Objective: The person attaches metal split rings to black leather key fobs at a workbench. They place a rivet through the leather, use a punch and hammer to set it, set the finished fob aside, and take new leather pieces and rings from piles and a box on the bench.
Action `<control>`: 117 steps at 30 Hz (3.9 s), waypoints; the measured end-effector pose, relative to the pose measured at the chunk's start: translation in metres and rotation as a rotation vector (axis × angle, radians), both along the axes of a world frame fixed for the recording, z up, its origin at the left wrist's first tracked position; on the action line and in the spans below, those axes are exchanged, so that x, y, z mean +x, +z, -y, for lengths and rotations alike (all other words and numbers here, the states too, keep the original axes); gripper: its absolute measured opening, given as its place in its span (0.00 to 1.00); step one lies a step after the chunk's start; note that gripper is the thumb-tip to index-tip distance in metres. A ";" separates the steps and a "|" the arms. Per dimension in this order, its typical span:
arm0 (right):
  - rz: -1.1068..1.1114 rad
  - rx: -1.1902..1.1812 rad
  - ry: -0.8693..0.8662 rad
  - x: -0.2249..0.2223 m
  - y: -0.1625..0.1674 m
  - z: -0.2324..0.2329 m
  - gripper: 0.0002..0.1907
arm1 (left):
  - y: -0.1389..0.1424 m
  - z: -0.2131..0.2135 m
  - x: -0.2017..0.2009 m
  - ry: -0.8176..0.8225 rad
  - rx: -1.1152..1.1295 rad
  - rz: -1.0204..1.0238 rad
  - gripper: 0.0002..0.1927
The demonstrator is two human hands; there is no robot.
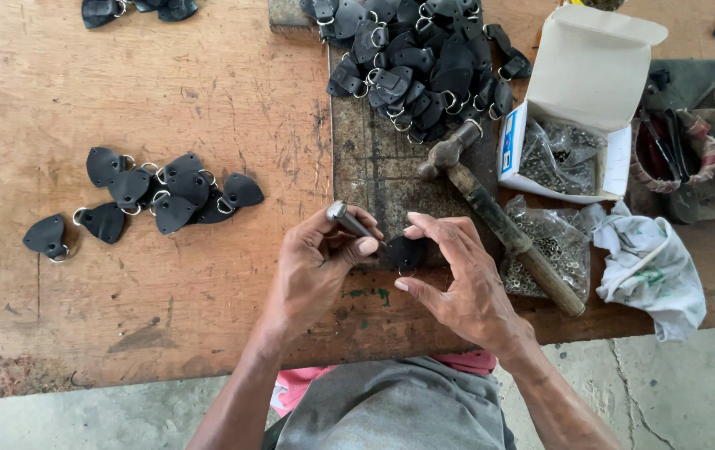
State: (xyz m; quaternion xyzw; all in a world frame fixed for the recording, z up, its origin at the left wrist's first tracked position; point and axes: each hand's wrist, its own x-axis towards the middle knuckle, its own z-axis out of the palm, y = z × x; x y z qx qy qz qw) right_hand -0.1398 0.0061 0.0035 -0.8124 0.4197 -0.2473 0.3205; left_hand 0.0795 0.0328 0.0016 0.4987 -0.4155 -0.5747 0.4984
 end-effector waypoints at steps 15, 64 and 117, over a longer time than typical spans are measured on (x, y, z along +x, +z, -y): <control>-0.008 -0.041 0.046 0.003 -0.003 0.000 0.45 | 0.022 0.003 -0.014 -0.132 -0.100 0.415 0.08; -0.423 0.277 -0.145 -0.087 0.077 -0.015 0.19 | -0.005 -0.001 -0.051 -0.012 -0.593 0.802 0.11; 0.145 -0.332 0.017 -0.040 0.036 -0.022 0.12 | 0.002 0.020 -0.037 -0.027 -0.286 0.850 0.13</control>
